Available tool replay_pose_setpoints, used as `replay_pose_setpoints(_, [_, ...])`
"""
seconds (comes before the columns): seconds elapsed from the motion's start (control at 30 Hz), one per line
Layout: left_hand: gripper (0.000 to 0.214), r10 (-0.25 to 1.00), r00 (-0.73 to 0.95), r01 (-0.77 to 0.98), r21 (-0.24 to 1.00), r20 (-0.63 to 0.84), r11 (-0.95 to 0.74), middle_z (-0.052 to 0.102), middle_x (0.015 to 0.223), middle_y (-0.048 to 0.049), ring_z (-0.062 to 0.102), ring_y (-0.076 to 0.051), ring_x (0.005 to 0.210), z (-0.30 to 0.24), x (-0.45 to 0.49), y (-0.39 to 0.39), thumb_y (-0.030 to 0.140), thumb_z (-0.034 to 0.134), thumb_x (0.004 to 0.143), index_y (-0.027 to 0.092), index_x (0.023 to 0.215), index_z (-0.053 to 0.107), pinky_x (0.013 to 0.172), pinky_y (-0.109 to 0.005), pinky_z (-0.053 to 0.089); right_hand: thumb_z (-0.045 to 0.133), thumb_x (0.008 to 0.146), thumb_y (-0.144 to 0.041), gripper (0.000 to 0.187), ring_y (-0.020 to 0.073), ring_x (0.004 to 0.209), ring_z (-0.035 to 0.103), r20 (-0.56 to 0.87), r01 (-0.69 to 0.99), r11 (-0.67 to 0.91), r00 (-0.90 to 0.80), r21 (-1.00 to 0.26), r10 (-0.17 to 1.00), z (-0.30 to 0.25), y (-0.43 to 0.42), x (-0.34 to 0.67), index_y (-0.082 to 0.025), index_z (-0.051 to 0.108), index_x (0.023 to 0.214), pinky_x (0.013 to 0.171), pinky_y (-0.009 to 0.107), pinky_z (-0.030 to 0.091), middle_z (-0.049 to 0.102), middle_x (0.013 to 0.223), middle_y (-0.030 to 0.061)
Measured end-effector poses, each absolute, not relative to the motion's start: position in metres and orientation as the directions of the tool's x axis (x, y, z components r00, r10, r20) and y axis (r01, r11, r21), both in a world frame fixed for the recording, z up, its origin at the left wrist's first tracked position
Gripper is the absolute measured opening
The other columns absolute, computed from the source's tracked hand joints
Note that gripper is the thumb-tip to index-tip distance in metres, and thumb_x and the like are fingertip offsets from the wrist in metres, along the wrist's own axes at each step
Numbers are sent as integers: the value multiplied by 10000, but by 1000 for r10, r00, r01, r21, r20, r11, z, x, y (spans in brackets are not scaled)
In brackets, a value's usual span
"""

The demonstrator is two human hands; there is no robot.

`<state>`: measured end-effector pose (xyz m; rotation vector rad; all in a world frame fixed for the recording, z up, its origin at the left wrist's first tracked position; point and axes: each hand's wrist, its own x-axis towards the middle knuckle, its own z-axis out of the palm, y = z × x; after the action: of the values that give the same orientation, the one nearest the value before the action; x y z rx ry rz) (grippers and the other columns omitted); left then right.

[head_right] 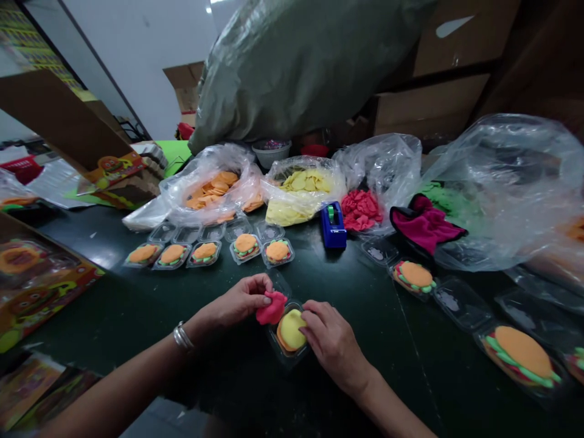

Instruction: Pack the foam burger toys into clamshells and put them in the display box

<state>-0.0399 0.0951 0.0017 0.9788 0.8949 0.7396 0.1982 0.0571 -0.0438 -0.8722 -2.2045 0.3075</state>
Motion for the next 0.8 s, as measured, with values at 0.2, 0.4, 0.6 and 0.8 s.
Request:
replay_pose_setpoints(0.2, [331, 841, 461, -240, 873, -283, 425, 582, 763, 11, 536, -85, 633, 9, -36, 98, 195, 802, 639, 149, 816, 526, 587, -204, 400, 492, 935, -188, 166, 271, 1070, 569, 412, 545, 664, -522, -513, 747, -41, 52, 196, -204, 645, 1000, 859, 457, 538, 582, 1181, 139])
replay_pose_setpoints(0.4, [216, 756, 582, 4, 931, -299, 364, 568, 768, 12, 505, -94, 637, 19, -13, 81, 208, 700, 735, 165, 855, 525, 597, -217, 381, 540, 911, -234, 307, 258, 1082, 596, 371, 525, 549, -411, -650, 833, -48, 37, 203, -197, 503, 1214, 915, 448, 529, 610, 1183, 135])
replay_pose_setpoints(0.6, [130, 855, 519, 597, 716, -1, -362, 569, 763, -3, 452, -125, 657, 4, -6, 71, 193, 448, 919, 182, 843, 552, 627, -254, 343, 534, 882, -183, 347, 281, 1126, 574, 381, 546, 544, -391, -638, 838, -58, 26, 206, -177, 487, 1226, 948, 508, 500, 607, 1199, 154])
replay_pose_setpoints(0.8, [119, 833, 545, 712, 474, 94, -519, 570, 868, -54, 483, -186, 772, -12, -8, 67, 121, 445, 896, 186, 919, 543, 709, -302, 381, 458, 881, -84, 363, 263, 1158, 537, 479, 510, 621, -397, -595, 783, -42, 25, 193, -189, 474, 1228, 961, 500, 489, 562, 1234, 151])
